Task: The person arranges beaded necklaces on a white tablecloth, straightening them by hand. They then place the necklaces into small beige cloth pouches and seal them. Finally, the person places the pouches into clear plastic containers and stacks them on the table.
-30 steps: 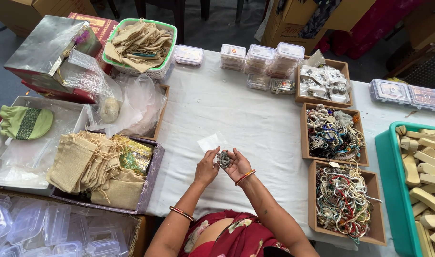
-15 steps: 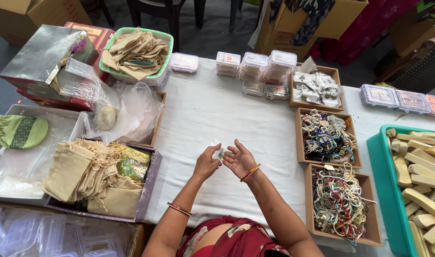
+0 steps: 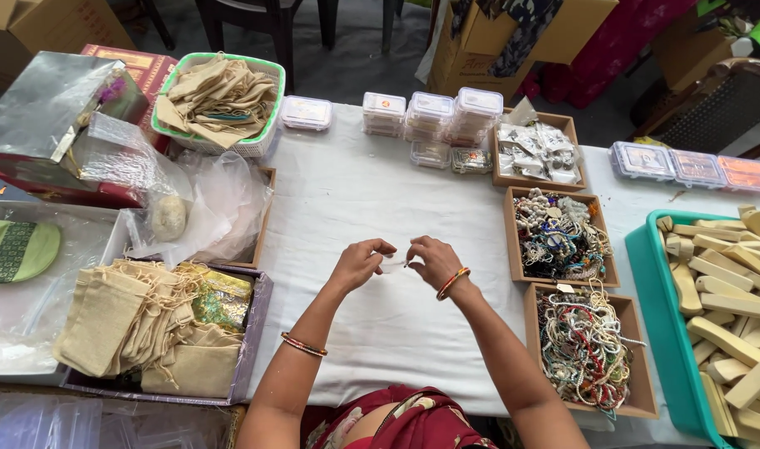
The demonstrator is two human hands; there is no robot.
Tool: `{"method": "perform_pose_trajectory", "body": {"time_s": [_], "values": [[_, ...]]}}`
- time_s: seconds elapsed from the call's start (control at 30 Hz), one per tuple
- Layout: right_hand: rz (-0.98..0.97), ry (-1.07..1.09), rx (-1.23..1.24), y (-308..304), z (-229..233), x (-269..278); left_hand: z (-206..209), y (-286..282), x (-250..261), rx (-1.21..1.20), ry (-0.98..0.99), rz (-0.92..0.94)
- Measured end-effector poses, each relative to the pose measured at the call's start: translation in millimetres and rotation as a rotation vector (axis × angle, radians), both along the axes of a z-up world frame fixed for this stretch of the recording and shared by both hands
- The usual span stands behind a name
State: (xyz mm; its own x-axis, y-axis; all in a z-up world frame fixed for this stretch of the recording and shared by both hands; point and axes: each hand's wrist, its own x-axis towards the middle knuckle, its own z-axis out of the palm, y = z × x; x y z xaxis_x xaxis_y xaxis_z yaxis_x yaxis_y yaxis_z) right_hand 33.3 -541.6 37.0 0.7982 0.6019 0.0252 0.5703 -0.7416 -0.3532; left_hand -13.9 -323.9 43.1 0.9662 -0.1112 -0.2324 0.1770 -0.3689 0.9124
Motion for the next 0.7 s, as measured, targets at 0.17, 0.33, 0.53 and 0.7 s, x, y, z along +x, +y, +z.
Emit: {"method": "perform_pose_trajectory", "body": {"time_s": [0.17, 0.33, 0.53, 0.7], "values": [[-0.234, 0.384, 0.338, -1.9, -11.9, -5.0, -26.1, -8.6, 2.6, -0.088, 0.080, 0.083], [-0.388, 0.413, 0.485, -0.5, -57.0, -16.3, -36.0, -23.5, -8.7, 0.008, -0.023, 0.062], [-0.322, -0.007, 0.449, 10.6, -15.4, -31.0, -21.3, -31.6, -19.7, 0.161, -0.099, 0.118], [-0.198, 0.037, 0.518, 12.4, 4.1, -28.4, -15.6, -30.5, -23.4, 0.108, -0.089, 0.142]]}}
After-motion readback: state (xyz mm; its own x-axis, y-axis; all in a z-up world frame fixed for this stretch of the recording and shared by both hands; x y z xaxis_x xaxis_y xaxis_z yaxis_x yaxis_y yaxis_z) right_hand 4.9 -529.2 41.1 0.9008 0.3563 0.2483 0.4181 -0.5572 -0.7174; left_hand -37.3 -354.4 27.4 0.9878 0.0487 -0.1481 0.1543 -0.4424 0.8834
